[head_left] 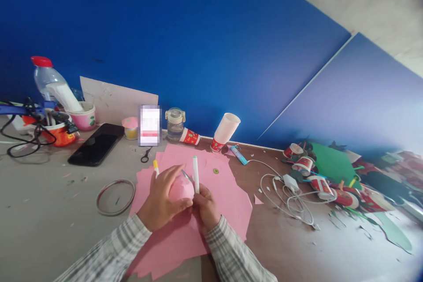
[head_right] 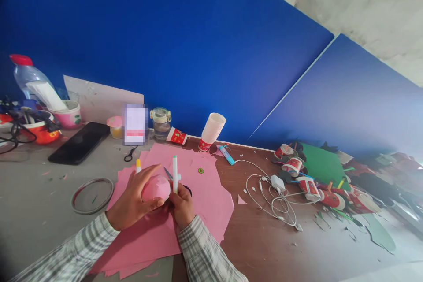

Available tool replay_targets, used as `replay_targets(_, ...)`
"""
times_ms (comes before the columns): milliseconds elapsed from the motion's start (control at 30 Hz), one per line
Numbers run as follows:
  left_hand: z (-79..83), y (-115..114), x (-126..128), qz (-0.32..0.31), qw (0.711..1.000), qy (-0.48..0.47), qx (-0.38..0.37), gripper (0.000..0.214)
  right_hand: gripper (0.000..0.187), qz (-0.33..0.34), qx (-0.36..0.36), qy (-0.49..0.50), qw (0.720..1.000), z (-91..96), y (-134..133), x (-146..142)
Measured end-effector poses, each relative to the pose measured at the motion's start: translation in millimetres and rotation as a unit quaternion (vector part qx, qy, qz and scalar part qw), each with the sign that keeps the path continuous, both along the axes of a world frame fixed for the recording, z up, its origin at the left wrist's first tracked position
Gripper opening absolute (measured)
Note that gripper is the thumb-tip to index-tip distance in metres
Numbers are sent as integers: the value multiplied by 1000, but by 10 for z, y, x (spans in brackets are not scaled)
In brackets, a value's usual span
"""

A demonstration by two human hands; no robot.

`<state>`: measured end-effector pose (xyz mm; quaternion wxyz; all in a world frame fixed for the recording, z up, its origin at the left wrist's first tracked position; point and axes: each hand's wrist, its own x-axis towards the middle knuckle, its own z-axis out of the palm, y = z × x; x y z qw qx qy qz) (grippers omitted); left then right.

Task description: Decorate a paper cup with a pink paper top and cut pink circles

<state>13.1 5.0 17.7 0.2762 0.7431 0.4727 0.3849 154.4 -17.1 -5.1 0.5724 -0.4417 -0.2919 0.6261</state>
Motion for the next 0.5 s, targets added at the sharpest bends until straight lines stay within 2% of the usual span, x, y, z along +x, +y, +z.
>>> replay_targets(33, 22, 11, -30, 9, 1000, -17, 1, 79, 24, -6, 3, -10, 1000, 11, 10, 28)
replay_targets(100, 82, 27, -99, 39, 997, -60, 12, 77, 27, -24, 14, -35, 999, 66, 17, 105)
replay_targets(233, 271, -21, -237, 99, 980, -154, 78, 44, 27, -97, 77, -111, 986, 305, -95, 269)
replay_targets(300, 380, -104, -279, 94, 975, -188, 74, 34, 23, -127, 171, -261, 941, 439, -216, 288)
replay_targets(333, 429, -157, -291, 68, 975, -208, 41, 33, 19, -104, 207, -309, 922, 497, -282, 270)
replay_targets(400, 502, -272, -296, -60, 969, -233, -50, 41, 15, -11, 255, -367, 895, 590, -405, 186)
replay_targets(433, 523, -325, -291, -118, 960, -239, -84, 47, 16, 48, 270, -370, 888, 629, -454, 127)
replay_targets(500, 531, -405, -275, -200, 944, -238, -115, 40, 22, 160, 289, -349, 877, 699, -519, 1)
